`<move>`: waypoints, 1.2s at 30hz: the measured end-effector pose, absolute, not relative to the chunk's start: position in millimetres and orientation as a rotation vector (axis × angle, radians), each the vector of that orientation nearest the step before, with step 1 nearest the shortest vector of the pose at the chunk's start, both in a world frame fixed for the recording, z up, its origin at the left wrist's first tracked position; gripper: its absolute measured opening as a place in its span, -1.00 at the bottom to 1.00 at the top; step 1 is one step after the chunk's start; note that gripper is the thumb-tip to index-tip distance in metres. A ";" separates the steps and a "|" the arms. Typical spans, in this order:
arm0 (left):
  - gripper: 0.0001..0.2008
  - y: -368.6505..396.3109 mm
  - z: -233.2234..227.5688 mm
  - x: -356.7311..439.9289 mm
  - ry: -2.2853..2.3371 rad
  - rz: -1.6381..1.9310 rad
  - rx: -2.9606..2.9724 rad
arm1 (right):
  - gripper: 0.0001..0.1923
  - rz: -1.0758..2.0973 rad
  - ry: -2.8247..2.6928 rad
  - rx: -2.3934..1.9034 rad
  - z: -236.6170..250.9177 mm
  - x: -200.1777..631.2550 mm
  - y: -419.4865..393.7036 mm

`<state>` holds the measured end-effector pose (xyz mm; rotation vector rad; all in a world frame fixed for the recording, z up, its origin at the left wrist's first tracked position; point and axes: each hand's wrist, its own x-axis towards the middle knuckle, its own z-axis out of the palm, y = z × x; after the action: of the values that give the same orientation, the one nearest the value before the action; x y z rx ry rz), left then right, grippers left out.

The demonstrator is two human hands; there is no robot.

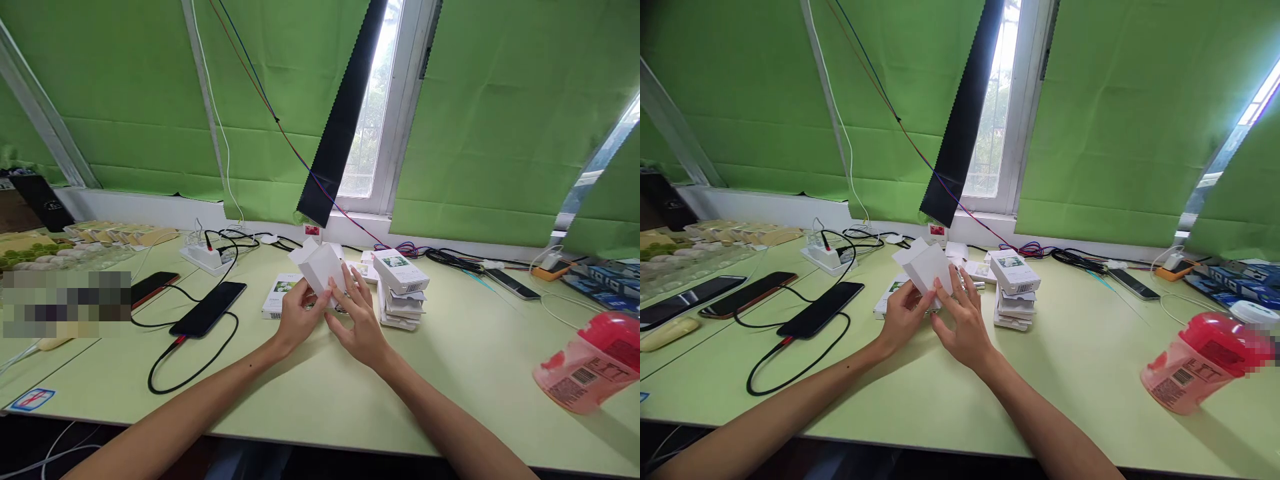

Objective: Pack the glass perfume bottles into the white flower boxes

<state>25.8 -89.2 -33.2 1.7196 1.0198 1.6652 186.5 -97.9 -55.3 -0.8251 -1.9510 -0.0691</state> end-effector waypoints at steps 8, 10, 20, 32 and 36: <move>-0.62 -87.1 -37.4 25.2 1.001 1.637 1.773 | -0.30 -0.002 -1.904 -0.814 -54.8 187.9 -97.1; -0.64 -86.9 -39.2 25.6 1.001 1.630 1.785 | -0.33 0.012 -1.879 -0.797 -54.6 188.2 -96.5; -0.67 -87.5 -42.8 26.7 1.021 1.624 1.822 | -0.36 0.078 -1.809 -0.748 -54.1 187.8 -96.1; -0.67 -87.0 -41.7 28.7 1.136 1.647 1.805 | -0.37 -0.009 -1.825 -0.779 -57.4 186.7 -97.0; -0.66 -86.0 -40.9 27.7 1.139 1.635 1.810 | -0.47 -0.050 -1.773 -0.772 -56.0 184.3 -98.8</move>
<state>27.7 -86.0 -40.9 1.8104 1.1393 1.6351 184.3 -98.8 -56.0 -0.7723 -1.7733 -0.0503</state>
